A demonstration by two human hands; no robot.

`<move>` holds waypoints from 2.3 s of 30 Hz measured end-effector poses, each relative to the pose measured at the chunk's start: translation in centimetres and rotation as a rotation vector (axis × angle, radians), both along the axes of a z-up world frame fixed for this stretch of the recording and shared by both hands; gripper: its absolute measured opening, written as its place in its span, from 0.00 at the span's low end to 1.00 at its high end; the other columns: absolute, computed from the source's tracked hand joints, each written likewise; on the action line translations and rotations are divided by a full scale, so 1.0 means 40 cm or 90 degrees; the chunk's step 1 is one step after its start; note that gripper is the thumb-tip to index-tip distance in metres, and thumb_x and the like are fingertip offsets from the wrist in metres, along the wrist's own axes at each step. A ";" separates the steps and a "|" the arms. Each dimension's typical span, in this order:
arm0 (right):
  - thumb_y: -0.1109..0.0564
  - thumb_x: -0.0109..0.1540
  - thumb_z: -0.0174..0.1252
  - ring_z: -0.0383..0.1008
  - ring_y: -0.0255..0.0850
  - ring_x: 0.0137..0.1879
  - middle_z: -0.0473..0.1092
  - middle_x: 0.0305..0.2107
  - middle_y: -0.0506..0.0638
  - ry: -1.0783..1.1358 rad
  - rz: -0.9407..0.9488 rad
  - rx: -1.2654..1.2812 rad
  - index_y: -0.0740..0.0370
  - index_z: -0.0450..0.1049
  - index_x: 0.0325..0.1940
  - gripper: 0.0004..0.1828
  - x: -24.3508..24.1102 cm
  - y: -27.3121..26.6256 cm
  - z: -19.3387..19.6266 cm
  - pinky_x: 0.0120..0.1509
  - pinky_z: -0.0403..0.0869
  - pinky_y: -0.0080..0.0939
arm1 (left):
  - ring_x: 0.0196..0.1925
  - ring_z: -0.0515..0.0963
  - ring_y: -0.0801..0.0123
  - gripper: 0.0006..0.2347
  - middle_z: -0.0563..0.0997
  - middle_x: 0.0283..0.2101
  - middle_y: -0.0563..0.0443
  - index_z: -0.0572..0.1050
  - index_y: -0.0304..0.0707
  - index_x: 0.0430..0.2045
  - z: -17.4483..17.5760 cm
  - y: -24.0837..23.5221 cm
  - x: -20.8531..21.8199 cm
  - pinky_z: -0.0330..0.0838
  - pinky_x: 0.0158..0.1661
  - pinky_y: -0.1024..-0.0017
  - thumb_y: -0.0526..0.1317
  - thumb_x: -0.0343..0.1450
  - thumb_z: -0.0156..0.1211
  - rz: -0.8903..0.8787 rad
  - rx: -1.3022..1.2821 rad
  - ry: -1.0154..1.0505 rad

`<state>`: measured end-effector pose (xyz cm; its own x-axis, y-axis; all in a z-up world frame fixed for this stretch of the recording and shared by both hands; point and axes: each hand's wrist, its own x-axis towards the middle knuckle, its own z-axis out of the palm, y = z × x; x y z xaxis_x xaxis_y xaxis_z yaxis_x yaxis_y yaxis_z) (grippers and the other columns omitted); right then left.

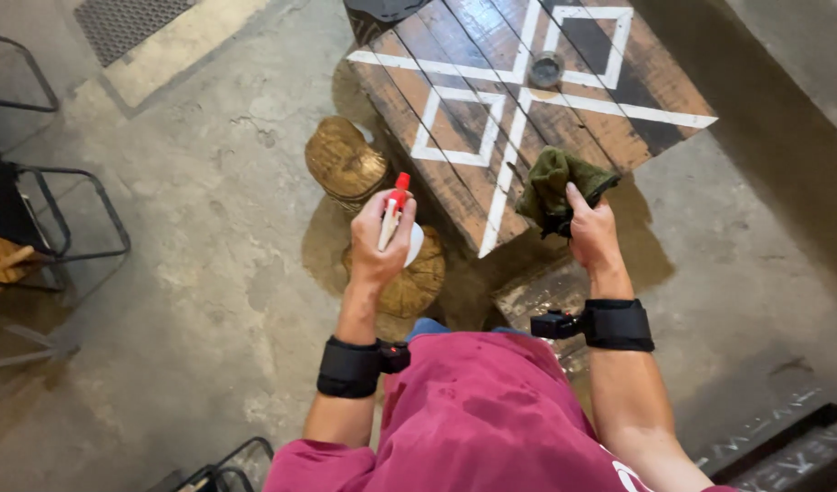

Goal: The person sprays a cleaning solution from a white bottle with a red nozzle onto a wooden table and stools, then wipes the surfaces with a green cloth. The person cleans the tabletop, the sides of the table, and the tops of several round stools.

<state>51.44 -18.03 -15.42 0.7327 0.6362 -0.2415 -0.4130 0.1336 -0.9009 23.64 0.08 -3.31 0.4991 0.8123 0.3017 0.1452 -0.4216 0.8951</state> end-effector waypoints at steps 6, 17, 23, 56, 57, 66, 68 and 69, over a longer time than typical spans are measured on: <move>0.58 0.70 0.55 0.77 0.42 0.54 0.75 0.52 0.51 0.024 -0.063 -0.041 0.66 0.69 0.64 0.19 -0.100 0.090 -0.017 0.57 0.78 0.46 | 0.32 0.79 0.72 0.07 0.83 0.34 0.47 0.76 0.33 0.44 -0.019 0.087 -0.054 0.75 0.35 0.71 0.36 0.75 0.61 -0.065 -0.110 -0.007; 0.54 0.70 0.55 0.78 0.43 0.54 0.75 0.53 0.50 0.098 -0.095 -0.030 0.63 0.70 0.65 0.20 -0.151 0.124 -0.084 0.60 0.78 0.47 | 0.28 0.81 0.67 0.08 0.82 0.29 0.45 0.76 0.34 0.41 -0.158 0.173 -0.066 0.74 0.32 0.69 0.39 0.73 0.63 -0.060 -0.129 0.057; 0.55 0.70 0.56 0.76 0.41 0.56 0.74 0.54 0.48 0.059 -0.091 -0.071 0.63 0.70 0.65 0.20 -0.155 0.158 -0.184 0.61 0.76 0.44 | 0.26 0.80 0.66 0.08 0.81 0.28 0.45 0.77 0.33 0.40 -0.206 0.187 -0.026 0.73 0.31 0.69 0.39 0.73 0.63 -0.020 -0.156 0.061; 0.55 0.72 0.52 0.75 0.36 0.57 0.74 0.55 0.49 0.026 0.059 -0.135 0.69 0.70 0.65 0.20 0.227 0.449 -0.786 0.62 0.75 0.37 | 0.25 0.80 0.53 0.13 0.79 0.22 0.42 0.75 0.32 0.25 -1.001 0.352 0.577 0.71 0.30 0.60 0.45 0.71 0.65 0.180 -0.178 0.158; 0.55 0.73 0.52 0.75 0.36 0.57 0.74 0.55 0.49 0.025 0.058 -0.149 0.69 0.70 0.65 0.19 0.231 0.454 -0.792 0.62 0.75 0.37 | 0.26 0.79 0.51 0.14 0.79 0.22 0.41 0.74 0.32 0.23 -1.018 0.355 0.587 0.71 0.31 0.58 0.46 0.71 0.66 0.189 -0.156 0.171; 0.52 0.73 0.51 0.74 0.36 0.58 0.72 0.56 0.50 -0.082 0.058 -0.175 0.69 0.67 0.67 0.22 0.316 0.530 -0.875 0.63 0.74 0.37 | 0.26 0.80 0.46 0.19 0.79 0.21 0.38 0.72 0.33 0.17 -1.054 0.379 0.599 0.71 0.31 0.54 0.51 0.69 0.66 0.186 -0.243 0.299; 0.52 0.74 0.50 0.74 0.37 0.59 0.72 0.57 0.51 -0.134 0.059 -0.175 0.69 0.66 0.68 0.22 0.334 0.567 -0.889 0.64 0.74 0.37 | 0.26 0.80 0.45 0.20 0.79 0.21 0.37 0.72 0.32 0.17 -1.054 0.385 0.591 0.70 0.31 0.54 0.52 0.70 0.65 0.181 -0.236 0.312; 0.52 0.74 0.49 0.73 0.39 0.61 0.71 0.59 0.53 -0.184 0.060 -0.173 0.70 0.65 0.68 0.22 0.340 0.586 -0.897 0.66 0.73 0.37 | 0.26 0.79 0.44 0.21 0.78 0.21 0.37 0.71 0.32 0.17 -1.055 0.389 0.584 0.70 0.30 0.53 0.53 0.70 0.64 0.175 -0.227 0.328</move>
